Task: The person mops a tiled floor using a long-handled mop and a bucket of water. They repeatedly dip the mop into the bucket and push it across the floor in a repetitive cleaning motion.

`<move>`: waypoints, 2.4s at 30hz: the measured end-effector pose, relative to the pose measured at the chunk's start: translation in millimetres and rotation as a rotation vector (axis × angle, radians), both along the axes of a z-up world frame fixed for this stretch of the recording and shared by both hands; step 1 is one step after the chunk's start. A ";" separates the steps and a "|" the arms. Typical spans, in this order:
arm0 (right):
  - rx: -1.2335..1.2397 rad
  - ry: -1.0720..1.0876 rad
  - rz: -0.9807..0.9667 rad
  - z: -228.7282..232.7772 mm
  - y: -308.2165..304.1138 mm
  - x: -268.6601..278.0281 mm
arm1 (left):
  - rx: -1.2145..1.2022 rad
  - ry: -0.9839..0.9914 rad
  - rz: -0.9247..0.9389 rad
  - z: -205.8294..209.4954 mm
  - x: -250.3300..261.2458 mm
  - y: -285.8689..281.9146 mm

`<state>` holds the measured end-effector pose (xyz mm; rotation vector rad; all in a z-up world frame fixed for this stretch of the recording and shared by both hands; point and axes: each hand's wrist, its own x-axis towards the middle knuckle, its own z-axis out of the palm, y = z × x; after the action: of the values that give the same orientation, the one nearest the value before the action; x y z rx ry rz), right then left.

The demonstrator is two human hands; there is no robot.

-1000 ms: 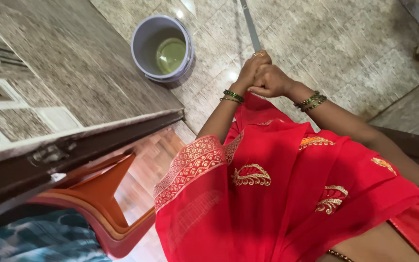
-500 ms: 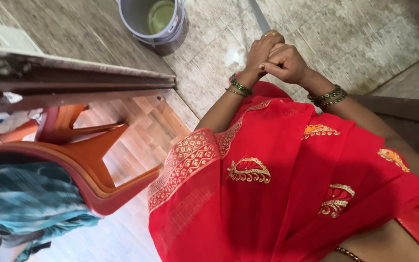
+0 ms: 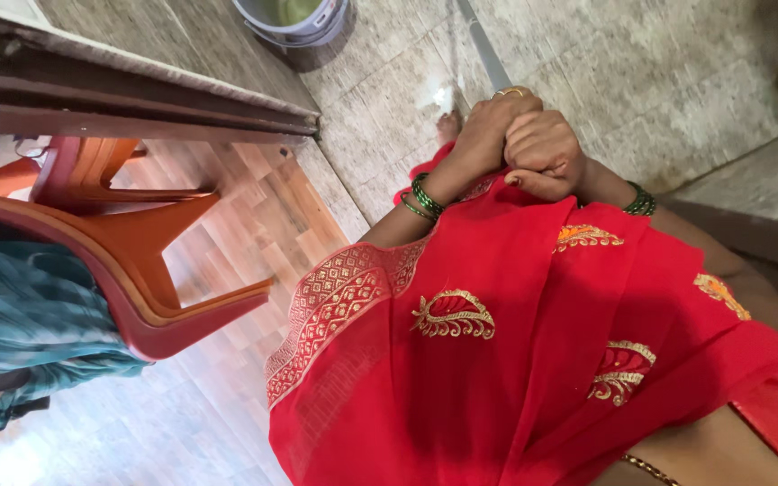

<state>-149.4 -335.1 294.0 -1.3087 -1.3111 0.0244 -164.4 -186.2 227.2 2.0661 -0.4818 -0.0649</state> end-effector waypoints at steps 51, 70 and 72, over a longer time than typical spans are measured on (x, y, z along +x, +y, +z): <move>-0.168 0.004 0.368 22.2 -80.2 116.4 | -0.077 -0.084 0.271 19.3 71.7 -89.9; -0.302 -0.132 0.285 -100.8 8.5 268.3 | 0.111 -0.175 0.232 -129.9 245.4 3.5; -0.339 -0.170 0.264 -116.4 29.5 303.6 | 0.040 -0.313 0.231 -134.8 277.9 31.8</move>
<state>154.2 -305.7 177.6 -1.4333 -1.6720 0.3380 113.4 -154.4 92.3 2.1677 -0.4295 0.3934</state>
